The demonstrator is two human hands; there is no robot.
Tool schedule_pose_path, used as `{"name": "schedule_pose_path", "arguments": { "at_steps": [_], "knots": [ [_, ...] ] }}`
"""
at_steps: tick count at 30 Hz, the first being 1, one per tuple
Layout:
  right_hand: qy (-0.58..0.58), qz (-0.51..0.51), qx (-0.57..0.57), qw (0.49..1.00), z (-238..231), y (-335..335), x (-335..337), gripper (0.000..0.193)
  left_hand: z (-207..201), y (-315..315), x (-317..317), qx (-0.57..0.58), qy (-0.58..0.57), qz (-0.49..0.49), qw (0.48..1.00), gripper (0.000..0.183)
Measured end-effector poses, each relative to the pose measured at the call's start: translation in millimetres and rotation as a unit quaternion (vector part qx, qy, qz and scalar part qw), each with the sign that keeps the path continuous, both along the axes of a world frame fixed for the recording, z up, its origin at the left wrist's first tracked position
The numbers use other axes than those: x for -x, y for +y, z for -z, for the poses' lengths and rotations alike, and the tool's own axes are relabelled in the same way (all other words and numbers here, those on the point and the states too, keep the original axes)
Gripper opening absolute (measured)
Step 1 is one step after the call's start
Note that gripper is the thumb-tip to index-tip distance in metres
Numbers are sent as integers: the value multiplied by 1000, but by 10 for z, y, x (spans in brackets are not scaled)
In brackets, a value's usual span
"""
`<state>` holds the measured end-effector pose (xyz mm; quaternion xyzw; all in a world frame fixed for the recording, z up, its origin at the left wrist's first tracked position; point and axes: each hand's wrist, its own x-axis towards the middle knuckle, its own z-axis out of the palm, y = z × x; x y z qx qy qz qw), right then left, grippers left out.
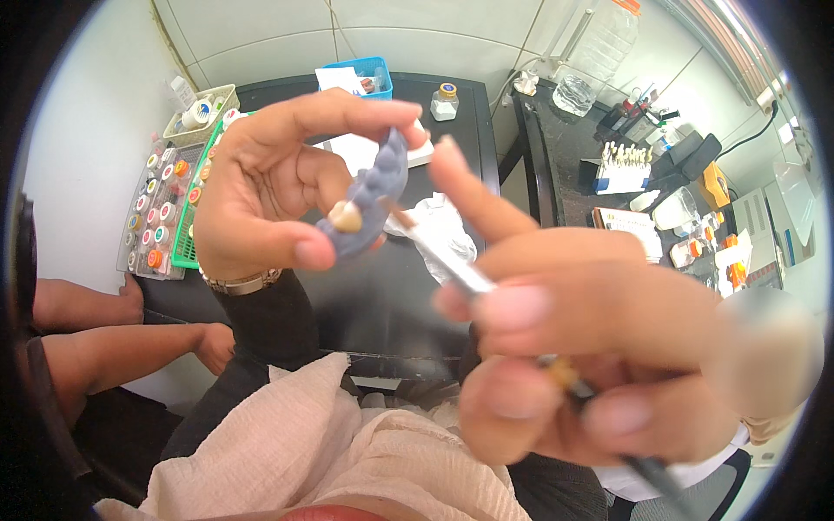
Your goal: The person holds a grey dental mold in their left hand and uses a small brush in their right hand to apply a yellowish substance to a specific tooth area. They repeatedly dip the brush into a container of material and carefully paint the mold, occasionally wiping the brush on a tissue.
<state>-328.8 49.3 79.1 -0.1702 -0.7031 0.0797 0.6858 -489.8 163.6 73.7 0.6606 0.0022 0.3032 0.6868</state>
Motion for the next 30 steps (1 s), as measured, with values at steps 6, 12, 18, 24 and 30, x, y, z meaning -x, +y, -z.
{"name": "schedule_pose_path", "arguments": {
  "at_steps": [6,12,18,24,30],
  "knots": [
    [166,15,9,986,-7,66,-29,11,30,-110,-117,-111,-97,-201,969,62],
    [224,-2,62,973,-12,136,-12,9,-6,-217,-156,-175,-110,-309,928,63],
    [219,9,53,974,8,196,-7,9,10,-255,-231,-197,-118,-320,919,64],
    [222,-21,38,974,28,254,58,9,-3,-332,-219,-186,-111,-304,928,66],
    [200,-36,26,979,39,263,23,10,-16,-321,-209,-210,-119,-281,929,71]
  ]
}}
